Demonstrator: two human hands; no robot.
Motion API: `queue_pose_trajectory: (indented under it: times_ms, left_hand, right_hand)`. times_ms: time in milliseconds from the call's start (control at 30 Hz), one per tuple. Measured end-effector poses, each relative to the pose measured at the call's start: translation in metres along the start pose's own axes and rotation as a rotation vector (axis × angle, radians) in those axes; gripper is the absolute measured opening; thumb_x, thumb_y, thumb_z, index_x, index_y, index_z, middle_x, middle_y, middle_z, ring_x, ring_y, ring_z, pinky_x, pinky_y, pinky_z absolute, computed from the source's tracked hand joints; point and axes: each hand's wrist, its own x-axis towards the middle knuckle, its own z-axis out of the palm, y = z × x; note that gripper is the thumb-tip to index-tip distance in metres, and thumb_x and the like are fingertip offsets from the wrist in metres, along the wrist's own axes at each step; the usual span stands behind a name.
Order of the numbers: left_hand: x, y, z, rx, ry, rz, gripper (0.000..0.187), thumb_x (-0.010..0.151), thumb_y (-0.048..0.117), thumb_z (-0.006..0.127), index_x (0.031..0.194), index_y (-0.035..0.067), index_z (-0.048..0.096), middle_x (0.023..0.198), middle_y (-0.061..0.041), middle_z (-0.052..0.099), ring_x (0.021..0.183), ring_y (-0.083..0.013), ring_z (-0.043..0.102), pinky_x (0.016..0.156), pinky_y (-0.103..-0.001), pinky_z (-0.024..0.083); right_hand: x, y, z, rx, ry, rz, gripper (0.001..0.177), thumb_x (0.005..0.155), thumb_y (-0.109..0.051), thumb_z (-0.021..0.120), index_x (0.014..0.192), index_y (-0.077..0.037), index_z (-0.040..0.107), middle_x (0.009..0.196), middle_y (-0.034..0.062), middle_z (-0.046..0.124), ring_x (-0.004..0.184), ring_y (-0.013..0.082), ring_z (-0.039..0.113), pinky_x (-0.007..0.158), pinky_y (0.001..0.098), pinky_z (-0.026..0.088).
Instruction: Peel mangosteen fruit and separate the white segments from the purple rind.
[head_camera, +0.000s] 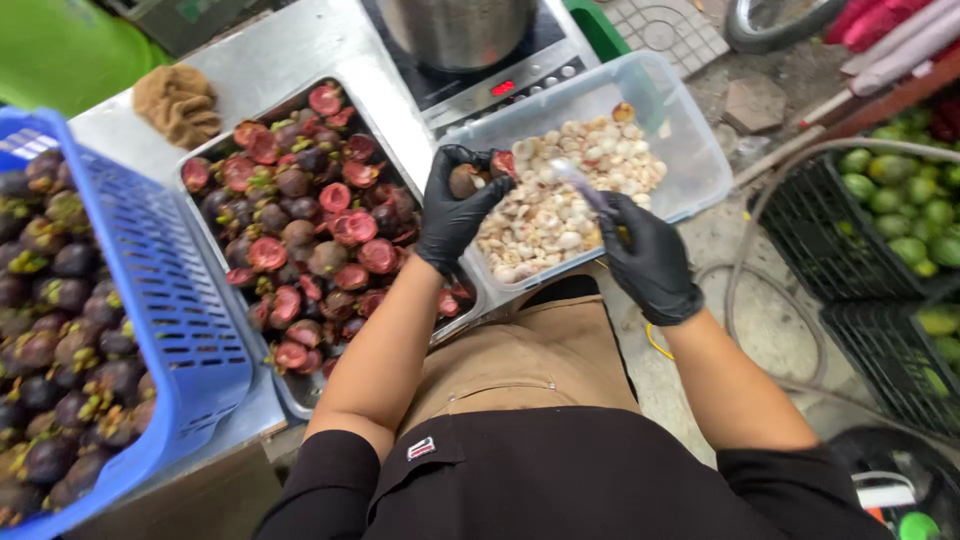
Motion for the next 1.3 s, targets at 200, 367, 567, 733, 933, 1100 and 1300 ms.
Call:
queue_pose_trajectory:
  times_ms: [200, 367, 567, 733, 933, 1100, 1300]
  left_hand:
    - [-0.013, 0.124, -0.131, 0.643, 0.252, 0.075, 0.041, 0.083, 0.009, 0.088, 0.102, 0.011, 0.053, 0.101, 0.000, 0.064, 0.094, -0.0102, 0.064, 0.081, -0.029, 0.060]
    - [-0.020, 0.156, -0.199, 1.218, 0.349, -0.066, 0.040, 0.085, 0.028, 0.089, 0.095, 0.009, 0.056, 0.091, -0.004, 0.064, 0.083, -0.0147, 0.062, 0.077, -0.031, 0.054]
    - [-0.015, 0.100, -0.188, 0.504, 0.322, 0.040, 0.046, 0.103, 0.053, 0.056, 0.102, 0.008, 0.065, 0.095, -0.006, 0.064, 0.088, -0.0162, 0.061, 0.084, -0.031, 0.049]
    - [-0.005, 0.056, -0.079, 0.018, 0.088, 0.079, 0.065, 0.107, 0.064, 0.037, 0.099, 0.006, 0.065, 0.094, -0.007, 0.066, 0.090, -0.0168, 0.064, 0.089, -0.031, 0.053]
    - [0.011, 0.002, -0.016, -0.311, 0.225, -0.134, 0.058, 0.107, 0.056, 0.040, 0.092, 0.004, 0.063, 0.086, -0.011, 0.068, 0.080, -0.0220, 0.066, 0.079, -0.034, 0.055]
    - [0.018, -0.017, 0.006, -0.254, 0.253, -0.081, 0.054, 0.111, 0.052, 0.043, 0.091, 0.004, 0.061, 0.083, -0.011, 0.066, 0.076, -0.0209, 0.064, 0.073, -0.033, 0.053]
    - [0.014, -0.023, 0.018, -0.198, 0.221, -0.112, 0.052, 0.110, 0.049, 0.041, 0.095, 0.004, 0.062, 0.087, -0.010, 0.068, 0.081, -0.0188, 0.065, 0.079, -0.032, 0.054]
  right_hand:
    - [-0.014, 0.007, -0.009, -0.008, -0.009, 0.172, 0.028, 0.106, -0.021, 0.063, 0.131, -0.007, 0.067, 0.084, 0.0179, 0.069, 0.070, 0.0233, 0.066, 0.066, 0.0366, 0.050]
    - [-0.019, 0.002, 0.006, 0.093, -0.024, 0.065, 0.030, 0.106, -0.019, 0.064, 0.132, -0.005, 0.066, 0.082, 0.0106, 0.066, 0.071, 0.0134, 0.059, 0.066, 0.0306, 0.048]
    - [-0.023, -0.017, 0.026, 0.396, -0.234, 0.100, 0.037, 0.106, -0.018, 0.058, 0.140, -0.005, 0.058, 0.085, 0.0014, 0.062, 0.075, 0.0067, 0.053, 0.068, 0.0257, 0.047]
    - [-0.028, -0.065, 0.027, 0.621, -0.463, 0.116, 0.044, 0.103, -0.014, 0.056, 0.147, -0.006, 0.050, 0.086, 0.0034, 0.059, 0.076, 0.0074, 0.058, 0.072, 0.0247, 0.052]
    - [-0.021, -0.083, 0.006, 0.250, -0.229, -0.275, 0.058, 0.094, 0.003, 0.055, 0.150, -0.011, 0.052, 0.097, 0.0148, 0.064, 0.077, 0.0233, 0.061, 0.072, 0.0345, 0.052]
    - [-0.019, -0.068, 0.000, 0.046, -0.226, -0.248, 0.062, 0.095, 0.001, 0.058, 0.154, -0.017, 0.049, 0.083, 0.0132, 0.058, 0.070, 0.0299, 0.061, 0.067, 0.0431, 0.049]
    - [-0.009, -0.061, -0.004, -0.023, -0.281, -0.196, 0.062, 0.094, -0.003, 0.059, 0.153, -0.021, 0.049, 0.082, 0.0142, 0.058, 0.066, 0.0311, 0.060, 0.063, 0.0446, 0.048]
